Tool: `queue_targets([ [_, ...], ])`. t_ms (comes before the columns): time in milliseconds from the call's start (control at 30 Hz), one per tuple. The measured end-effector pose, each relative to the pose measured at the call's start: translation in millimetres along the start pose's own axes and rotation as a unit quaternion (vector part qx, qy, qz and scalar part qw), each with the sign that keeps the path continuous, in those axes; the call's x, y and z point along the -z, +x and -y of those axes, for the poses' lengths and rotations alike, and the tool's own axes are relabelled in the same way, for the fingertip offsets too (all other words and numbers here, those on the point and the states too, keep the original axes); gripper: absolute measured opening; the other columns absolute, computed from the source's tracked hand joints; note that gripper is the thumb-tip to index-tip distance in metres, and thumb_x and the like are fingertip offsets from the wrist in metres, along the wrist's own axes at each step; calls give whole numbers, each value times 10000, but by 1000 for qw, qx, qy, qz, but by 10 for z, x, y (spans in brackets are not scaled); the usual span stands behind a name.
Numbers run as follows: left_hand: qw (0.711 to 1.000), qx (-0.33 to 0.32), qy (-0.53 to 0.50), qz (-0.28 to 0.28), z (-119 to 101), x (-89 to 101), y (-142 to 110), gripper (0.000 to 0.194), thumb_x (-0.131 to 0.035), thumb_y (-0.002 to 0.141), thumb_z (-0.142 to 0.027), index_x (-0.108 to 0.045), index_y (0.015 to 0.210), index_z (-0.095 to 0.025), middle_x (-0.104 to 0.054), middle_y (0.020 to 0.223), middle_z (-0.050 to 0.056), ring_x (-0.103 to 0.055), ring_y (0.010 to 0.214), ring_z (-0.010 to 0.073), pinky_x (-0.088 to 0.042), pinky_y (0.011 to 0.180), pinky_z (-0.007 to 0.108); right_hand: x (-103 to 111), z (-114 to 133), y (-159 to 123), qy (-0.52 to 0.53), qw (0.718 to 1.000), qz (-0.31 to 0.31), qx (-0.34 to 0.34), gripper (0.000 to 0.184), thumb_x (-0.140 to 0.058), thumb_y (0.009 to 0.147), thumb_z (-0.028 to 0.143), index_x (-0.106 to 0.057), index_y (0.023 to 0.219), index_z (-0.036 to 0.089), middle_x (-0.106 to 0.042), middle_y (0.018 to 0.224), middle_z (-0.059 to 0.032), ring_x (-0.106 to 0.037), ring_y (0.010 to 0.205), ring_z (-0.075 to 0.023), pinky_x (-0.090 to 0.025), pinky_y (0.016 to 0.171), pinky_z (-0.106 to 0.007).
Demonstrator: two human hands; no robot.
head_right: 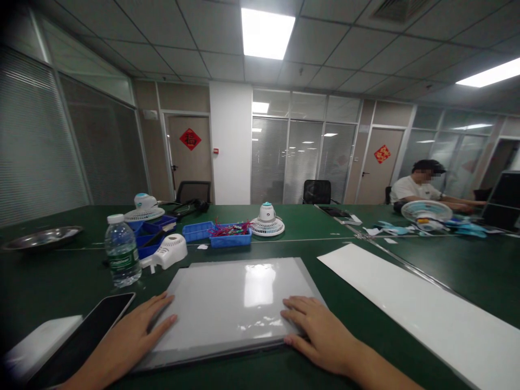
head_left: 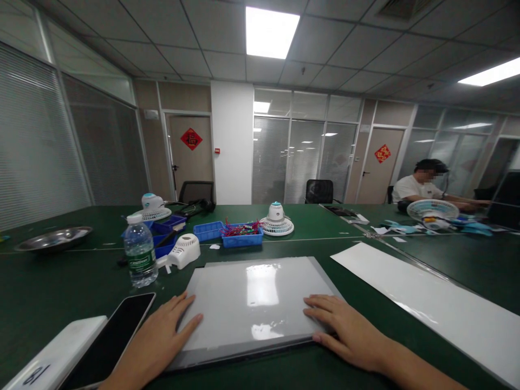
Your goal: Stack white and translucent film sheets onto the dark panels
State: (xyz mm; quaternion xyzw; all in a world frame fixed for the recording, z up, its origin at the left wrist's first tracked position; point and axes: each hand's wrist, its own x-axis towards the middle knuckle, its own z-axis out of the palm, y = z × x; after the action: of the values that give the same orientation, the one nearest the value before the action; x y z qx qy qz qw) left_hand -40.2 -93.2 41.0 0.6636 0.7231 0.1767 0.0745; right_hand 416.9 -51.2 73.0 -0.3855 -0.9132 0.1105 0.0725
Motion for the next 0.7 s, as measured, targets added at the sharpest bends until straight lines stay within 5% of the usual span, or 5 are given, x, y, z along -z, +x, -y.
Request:
queue_targets([
  [700, 999, -16, 35, -8, -16, -24, -2, 718, -442, 897, -654, -517, 1458, -212, -458, 1555, 100, -425, 1432, 322, -288, 1201, 510, 12, 59, -17, 39, 997, 30, 56, 597, -490, 951, 560, -427, 1500, 334, -361, 1580, -63, -309, 1460, -314, -225, 1201, -559],
])
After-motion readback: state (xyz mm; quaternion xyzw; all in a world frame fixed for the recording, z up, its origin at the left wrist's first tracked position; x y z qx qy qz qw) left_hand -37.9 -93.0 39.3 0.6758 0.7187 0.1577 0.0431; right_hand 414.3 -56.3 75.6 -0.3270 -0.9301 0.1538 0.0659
